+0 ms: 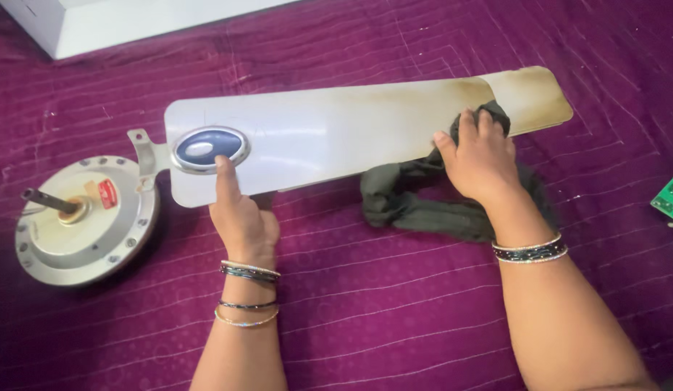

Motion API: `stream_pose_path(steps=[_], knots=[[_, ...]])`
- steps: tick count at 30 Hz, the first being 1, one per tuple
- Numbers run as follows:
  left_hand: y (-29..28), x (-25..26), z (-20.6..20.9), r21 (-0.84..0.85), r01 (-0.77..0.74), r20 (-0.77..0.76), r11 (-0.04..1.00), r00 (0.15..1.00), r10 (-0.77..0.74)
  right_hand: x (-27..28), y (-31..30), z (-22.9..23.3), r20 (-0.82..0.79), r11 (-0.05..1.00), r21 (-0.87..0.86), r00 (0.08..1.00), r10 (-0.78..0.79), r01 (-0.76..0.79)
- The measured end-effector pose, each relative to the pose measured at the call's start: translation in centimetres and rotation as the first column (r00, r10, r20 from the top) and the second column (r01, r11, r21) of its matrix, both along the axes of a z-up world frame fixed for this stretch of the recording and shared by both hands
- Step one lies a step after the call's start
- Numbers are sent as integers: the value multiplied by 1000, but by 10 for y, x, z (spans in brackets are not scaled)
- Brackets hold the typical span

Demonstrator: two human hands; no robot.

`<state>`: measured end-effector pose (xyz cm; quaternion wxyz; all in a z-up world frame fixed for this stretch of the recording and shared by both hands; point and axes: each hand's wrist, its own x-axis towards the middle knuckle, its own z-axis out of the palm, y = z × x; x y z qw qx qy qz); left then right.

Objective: The person wipes a white ceiling fan blade with a dark cloth, cleaning both sides of the blade. The person flips the blade over to clean the reverse side and continues wiping the surface. A fan motor housing and a circuit board are visible on the purple striped surface nearby.

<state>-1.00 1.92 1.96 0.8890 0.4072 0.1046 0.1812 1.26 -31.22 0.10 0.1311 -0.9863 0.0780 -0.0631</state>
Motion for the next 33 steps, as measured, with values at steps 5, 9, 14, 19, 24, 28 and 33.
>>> stream_pose_path(steps=[5, 9, 14, 19, 24, 28, 33], knots=[[13, -3, 11, -16, -70, -31, 997, 997, 69, -9, 19, 0, 69, 979, 30, 978, 199, -201], [24, -3, 12, -33, -128, 20, 991, 991, 129, -2, 21, 4, 13, 981, 0, 981, 195, -195], [23, -1, 11, -38, -102, 66, 994, 992, 105, 3, 6, -2, -10, 984, 92, 988, 156, -154], [3, 1, 3, -148, 65, 19, 987, 998, -63, 5, 3, -8, -36, 982, 97, 985, 168, -164], [-25, 0, -7, -18, 320, -23, 947, 947, -321, 2, 6, -3, -38, 981, 74, 983, 182, -178], [-40, -7, -8, 150, 480, -116, 864, 877, -467, -5, 22, 10, -19, 964, 97, 968, 250, -247], [-31, -4, -6, 215, 384, -69, 898, 923, -378, -25, 54, 19, 82, 874, 221, 901, 427, -434]])
